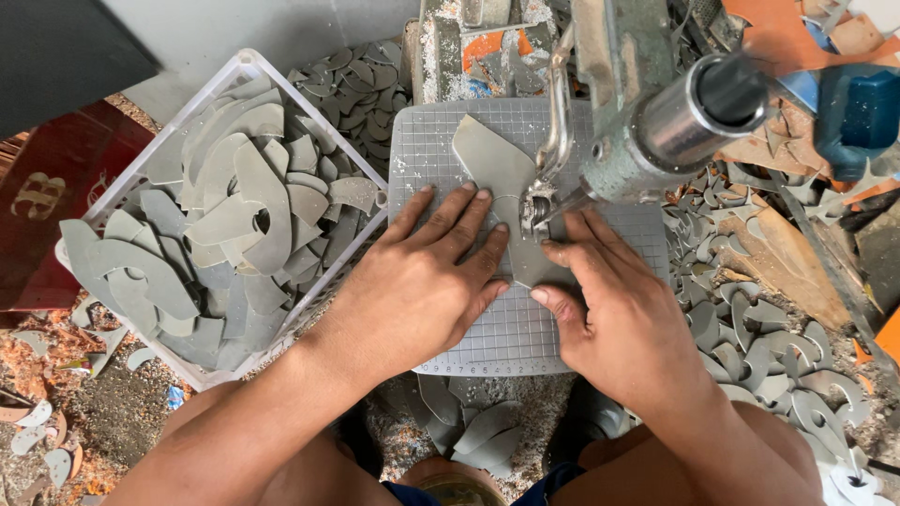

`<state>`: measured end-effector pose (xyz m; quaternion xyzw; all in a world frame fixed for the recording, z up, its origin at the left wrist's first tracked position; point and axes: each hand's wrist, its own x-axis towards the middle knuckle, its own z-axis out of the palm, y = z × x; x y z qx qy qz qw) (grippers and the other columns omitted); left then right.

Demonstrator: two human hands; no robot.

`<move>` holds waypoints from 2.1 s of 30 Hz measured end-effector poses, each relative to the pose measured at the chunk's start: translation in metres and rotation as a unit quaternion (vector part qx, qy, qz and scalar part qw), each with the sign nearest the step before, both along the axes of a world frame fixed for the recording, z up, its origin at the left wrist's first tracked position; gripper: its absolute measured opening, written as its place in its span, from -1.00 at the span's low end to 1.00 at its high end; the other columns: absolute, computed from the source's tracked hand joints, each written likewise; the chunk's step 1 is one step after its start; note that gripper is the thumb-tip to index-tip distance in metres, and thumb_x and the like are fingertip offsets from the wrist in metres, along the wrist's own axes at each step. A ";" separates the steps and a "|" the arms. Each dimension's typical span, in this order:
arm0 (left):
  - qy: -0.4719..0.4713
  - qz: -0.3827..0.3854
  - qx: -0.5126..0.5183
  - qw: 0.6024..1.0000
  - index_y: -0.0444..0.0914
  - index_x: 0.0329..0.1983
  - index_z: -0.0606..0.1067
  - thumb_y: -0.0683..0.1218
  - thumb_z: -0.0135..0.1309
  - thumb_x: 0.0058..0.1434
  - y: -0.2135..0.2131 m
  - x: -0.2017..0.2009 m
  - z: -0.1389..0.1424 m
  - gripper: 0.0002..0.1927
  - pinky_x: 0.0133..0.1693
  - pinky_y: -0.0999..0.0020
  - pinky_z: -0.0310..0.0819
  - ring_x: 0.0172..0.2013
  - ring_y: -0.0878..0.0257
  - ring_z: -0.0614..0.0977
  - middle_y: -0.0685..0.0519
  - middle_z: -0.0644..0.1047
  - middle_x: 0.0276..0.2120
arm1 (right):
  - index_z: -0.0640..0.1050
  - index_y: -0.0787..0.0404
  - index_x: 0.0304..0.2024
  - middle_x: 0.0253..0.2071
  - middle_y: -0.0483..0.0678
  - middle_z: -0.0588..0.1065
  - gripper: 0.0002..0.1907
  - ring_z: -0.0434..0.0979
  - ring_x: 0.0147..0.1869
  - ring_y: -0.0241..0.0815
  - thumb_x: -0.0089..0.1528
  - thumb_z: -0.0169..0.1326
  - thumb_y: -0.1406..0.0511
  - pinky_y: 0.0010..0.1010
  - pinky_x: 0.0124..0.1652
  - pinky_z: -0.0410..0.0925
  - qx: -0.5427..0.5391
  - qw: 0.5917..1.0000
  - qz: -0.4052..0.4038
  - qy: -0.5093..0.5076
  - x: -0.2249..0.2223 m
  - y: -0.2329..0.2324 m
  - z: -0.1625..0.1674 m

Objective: The person uses a vertical cutting machine to cut curved shapes from grey rubber sheets. They guide each piece through the blade, then place the finished parts into a nearby white bin.

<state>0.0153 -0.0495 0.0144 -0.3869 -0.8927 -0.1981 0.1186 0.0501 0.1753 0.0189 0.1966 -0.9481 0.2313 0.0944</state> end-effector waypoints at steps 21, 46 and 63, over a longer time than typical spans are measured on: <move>-0.001 0.003 -0.009 1.000 -0.34 0.12 0.55 0.07 0.09 0.30 0.002 0.003 0.001 -0.54 0.30 -0.12 0.22 0.28 -0.18 0.45 -0.40 0.46 0.19 | 0.53 0.28 -0.13 0.23 0.21 0.47 -0.71 0.42 0.35 0.18 0.12 0.25 0.36 -0.05 0.15 0.37 0.009 0.999 -0.031 -0.024 -0.007 0.008 -0.008; 0.015 0.007 0.001 1.000 -0.31 0.09 0.58 0.09 0.13 0.27 0.003 0.002 -0.001 -0.54 0.29 -0.08 0.25 0.26 -0.25 0.46 -0.44 0.45 0.19 | 0.51 0.30 -0.20 0.02 0.16 0.53 -0.78 0.52 0.14 0.23 0.11 0.21 0.44 -0.05 0.02 0.40 -0.032 0.999 -0.002 -0.031 -0.017 0.008 0.003; 0.011 0.005 0.008 1.000 -0.30 0.05 0.60 0.07 0.15 0.27 0.003 0.002 0.000 -0.58 0.28 -0.07 0.27 0.26 -0.26 0.46 -0.47 0.46 0.17 | 0.51 0.29 -0.20 -0.15 0.06 0.57 -0.79 0.61 -0.05 0.12 0.12 0.22 0.44 -0.14 -0.11 0.43 -0.044 0.995 -0.040 -0.074 -0.022 0.008 0.005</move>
